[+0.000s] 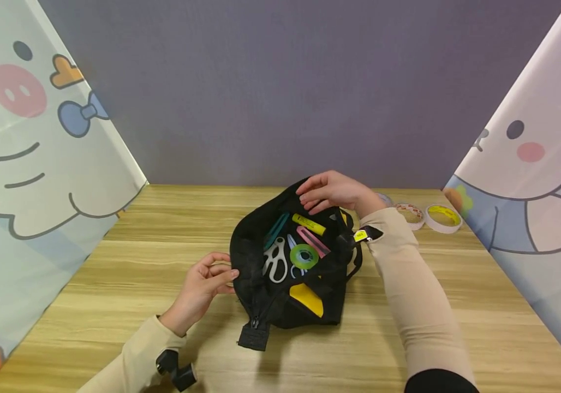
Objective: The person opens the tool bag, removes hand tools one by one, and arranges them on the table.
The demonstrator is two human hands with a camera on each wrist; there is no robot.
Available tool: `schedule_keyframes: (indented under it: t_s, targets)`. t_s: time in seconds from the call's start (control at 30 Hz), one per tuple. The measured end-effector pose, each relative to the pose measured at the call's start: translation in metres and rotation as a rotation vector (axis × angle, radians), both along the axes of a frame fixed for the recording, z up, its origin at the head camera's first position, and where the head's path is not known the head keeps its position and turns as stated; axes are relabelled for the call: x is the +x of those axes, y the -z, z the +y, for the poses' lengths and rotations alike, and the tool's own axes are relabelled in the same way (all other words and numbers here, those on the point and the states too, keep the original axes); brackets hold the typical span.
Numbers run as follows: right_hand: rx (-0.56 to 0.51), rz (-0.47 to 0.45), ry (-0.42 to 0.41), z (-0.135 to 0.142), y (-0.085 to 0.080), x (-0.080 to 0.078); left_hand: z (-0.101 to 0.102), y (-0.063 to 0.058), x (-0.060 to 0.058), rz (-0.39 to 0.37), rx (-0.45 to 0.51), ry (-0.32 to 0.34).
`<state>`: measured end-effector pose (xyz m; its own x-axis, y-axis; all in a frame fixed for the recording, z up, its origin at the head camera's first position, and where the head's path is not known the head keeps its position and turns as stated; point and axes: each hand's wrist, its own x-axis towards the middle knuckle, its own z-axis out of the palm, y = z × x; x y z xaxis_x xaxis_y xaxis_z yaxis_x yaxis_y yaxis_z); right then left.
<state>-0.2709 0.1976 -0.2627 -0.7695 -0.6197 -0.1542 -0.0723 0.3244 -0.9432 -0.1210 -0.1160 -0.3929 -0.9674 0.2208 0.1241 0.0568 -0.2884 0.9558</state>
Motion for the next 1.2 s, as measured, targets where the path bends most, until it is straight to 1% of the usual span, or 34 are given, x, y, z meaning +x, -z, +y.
schedule_keyframes:
  t_s: [0.1,0.2,0.3,0.4,0.6,0.77,0.93,1.03,1.2]
  targets:
    - [0.041,-0.022,-0.021,-0.012,0.009,-0.006,0.000,0.000,0.000,0.009,0.002,0.003]
    - [0.057,-0.044,-0.048,-0.024,0.021,-0.010,0.000,0.001,0.000,0.013,0.010,0.005]
    - [0.103,-0.044,-0.075,-0.034,0.031,-0.011,0.001,0.002,0.000,0.011,0.014,0.008]
    - [0.199,-0.021,-0.091,-0.042,0.039,-0.011,0.001,0.002,0.000,0.007,0.010,0.006]
    - [0.443,0.033,-0.121,-0.053,0.051,-0.008,0.001,0.001,-0.001,-0.002,0.006,-0.013]
    - [0.615,0.069,-0.154,-0.059,0.062,-0.004,0.000,0.001,-0.001,-0.003,0.009,-0.011]
    - [0.724,0.093,-0.157,-0.064,0.074,-0.002,-0.001,0.001,-0.001,-0.012,-0.009,-0.019]
    - [0.787,0.124,-0.132,-0.067,0.081,-0.001,-0.001,0.001,-0.001,-0.016,-0.011,-0.027]
    - [0.892,0.213,-0.104,-0.073,0.090,-0.001,-0.002,0.001,-0.001,-0.010,-0.008,-0.024]
